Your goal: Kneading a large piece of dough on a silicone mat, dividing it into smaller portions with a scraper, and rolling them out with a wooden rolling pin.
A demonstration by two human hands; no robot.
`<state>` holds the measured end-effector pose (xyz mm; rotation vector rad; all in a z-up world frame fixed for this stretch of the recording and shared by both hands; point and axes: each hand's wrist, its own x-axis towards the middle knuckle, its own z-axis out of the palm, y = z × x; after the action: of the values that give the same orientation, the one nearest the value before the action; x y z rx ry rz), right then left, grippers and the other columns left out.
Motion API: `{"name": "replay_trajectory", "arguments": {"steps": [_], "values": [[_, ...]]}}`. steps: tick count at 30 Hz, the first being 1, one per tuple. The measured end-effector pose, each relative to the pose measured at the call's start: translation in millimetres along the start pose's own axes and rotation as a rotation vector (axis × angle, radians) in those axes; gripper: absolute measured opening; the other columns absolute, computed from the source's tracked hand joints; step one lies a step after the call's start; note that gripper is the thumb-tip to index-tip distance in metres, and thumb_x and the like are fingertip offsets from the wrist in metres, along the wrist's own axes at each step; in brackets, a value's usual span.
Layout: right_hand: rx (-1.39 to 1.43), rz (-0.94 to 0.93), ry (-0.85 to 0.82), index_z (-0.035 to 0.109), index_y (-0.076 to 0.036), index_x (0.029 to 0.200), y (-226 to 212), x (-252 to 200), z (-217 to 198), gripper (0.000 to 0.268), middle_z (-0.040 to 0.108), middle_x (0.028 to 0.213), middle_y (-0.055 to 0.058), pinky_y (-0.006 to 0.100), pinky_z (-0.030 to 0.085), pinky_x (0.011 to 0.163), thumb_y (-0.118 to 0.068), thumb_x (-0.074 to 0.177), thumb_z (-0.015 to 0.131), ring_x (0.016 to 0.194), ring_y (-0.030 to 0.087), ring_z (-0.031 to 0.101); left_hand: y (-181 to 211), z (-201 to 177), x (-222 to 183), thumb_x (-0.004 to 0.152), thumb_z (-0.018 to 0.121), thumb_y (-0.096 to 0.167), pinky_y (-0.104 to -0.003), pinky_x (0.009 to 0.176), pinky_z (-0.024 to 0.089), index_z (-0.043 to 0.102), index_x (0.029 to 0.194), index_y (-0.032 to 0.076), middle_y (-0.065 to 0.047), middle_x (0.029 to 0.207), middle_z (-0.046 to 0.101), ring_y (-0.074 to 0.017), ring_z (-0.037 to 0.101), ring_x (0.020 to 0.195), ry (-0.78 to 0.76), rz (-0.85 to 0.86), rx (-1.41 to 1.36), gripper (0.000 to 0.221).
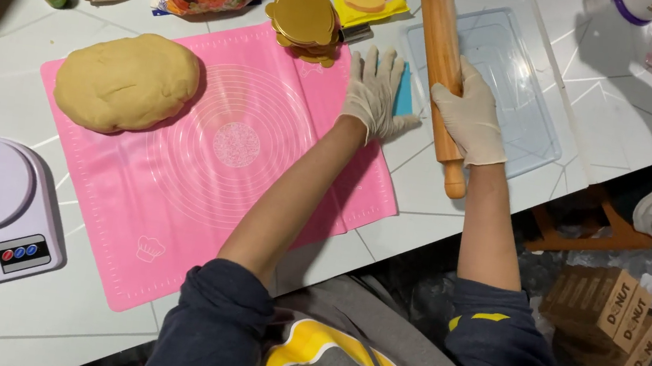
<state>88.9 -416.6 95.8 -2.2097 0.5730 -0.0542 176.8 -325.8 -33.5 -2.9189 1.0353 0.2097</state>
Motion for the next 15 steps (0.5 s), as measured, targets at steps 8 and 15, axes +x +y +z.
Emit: {"name": "replay_trajectory", "arguments": {"steps": [8,15], "values": [[-0.086,-0.027,-0.086,0.059,-0.017,0.129,2,-8,-5,0.041,0.064,0.107,0.003,0.031,0.048,0.082,-0.019,0.088,0.052,0.094,0.017,0.058,77,30,-86,0.074,0.011,0.103,-0.062,0.123,0.005,0.007,0.164,0.006,-0.019,0.171,0.01,-0.0385,0.009,0.158,0.019,0.148,0.16,0.132],[-0.165,-0.136,-0.106,0.049,-0.013,0.107,11,23,26,0.02,0.055,0.092,0.005,0.033,0.042,0.069,-0.016,0.089,0.056,0.081,0.02,0.048,74,27,-123,0.077,0.04,0.097,-0.054,0.113,0.034,0.052,0.138,0.009,-0.013,0.135,0.05,-0.0287,0.047,0.117,0.326,0.05,0.202,0.108]]}}
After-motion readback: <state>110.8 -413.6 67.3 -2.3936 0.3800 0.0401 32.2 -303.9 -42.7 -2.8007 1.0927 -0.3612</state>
